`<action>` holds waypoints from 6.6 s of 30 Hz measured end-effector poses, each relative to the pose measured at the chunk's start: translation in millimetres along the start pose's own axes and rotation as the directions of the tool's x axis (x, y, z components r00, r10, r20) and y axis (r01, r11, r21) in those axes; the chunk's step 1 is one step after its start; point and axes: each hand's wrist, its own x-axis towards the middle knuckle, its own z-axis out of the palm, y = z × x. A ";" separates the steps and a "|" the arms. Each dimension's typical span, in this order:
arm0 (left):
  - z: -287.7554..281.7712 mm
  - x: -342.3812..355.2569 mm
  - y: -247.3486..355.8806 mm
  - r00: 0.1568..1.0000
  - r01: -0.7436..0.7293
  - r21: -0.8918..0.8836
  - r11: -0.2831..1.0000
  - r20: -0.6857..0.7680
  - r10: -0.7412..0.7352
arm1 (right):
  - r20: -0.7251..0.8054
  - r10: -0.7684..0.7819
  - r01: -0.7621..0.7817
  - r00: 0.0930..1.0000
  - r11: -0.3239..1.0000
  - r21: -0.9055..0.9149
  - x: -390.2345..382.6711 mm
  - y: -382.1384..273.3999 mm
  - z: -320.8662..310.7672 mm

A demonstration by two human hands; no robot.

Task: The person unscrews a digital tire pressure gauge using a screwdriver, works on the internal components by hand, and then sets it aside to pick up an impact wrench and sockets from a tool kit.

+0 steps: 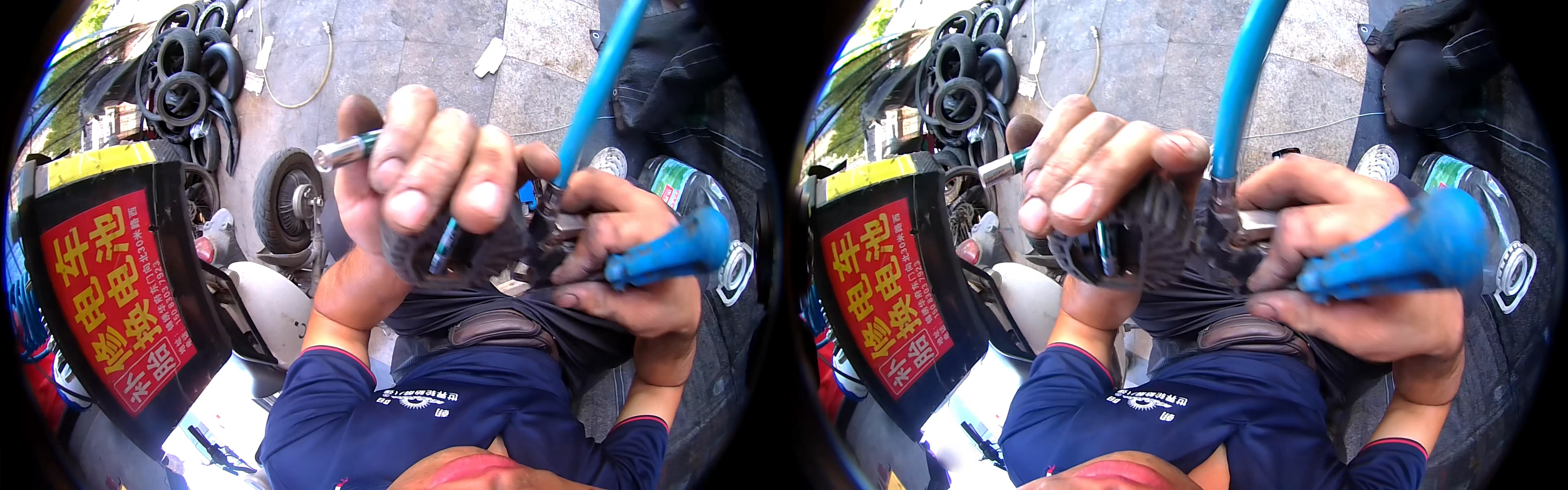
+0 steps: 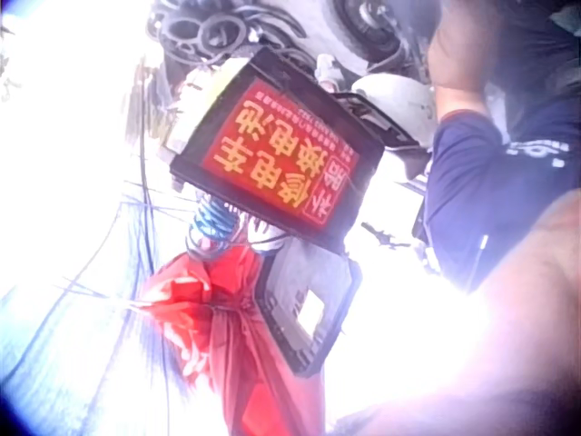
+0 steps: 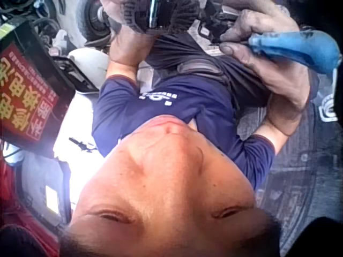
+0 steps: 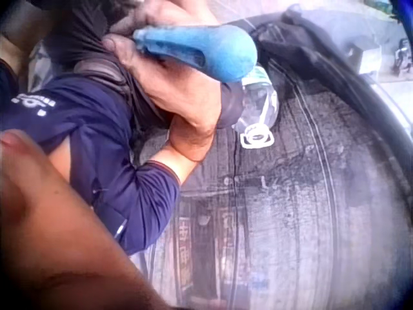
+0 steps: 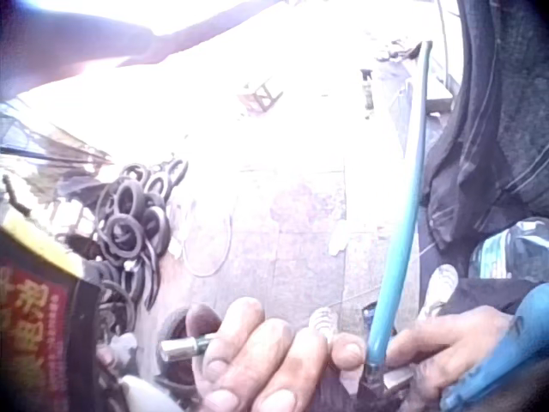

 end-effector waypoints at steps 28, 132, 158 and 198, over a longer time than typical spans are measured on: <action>-45.6 -22.7 -40.2 0.887 -0.091 0.639 0.764 -0.297 0.354 | -0.352 -0.217 0.192 0.910 0.976 -0.105 -11.1 29.8 15.1; -31.3 -18.3 -19.7 0.949 -0.046 0.614 0.788 -0.219 0.226 | -0.381 0.009 -0.051 0.925 0.994 -0.100 9.9 19.8 13.4; -16.2 -1.7 -16.4 0.739 0.204 0.260 0.944 -0.673 0.026 | -0.342 -0.349 0.230 0.873 0.911 -0.342 15.6 24.6 8.1; -51.0 -3.0 -38.3 0.822 0.445 0.305 0.842 -0.512 -0.249 | -0.548 -0.178 -0.021 0.818 0.941 -0.337 10.6 37.5 -19.0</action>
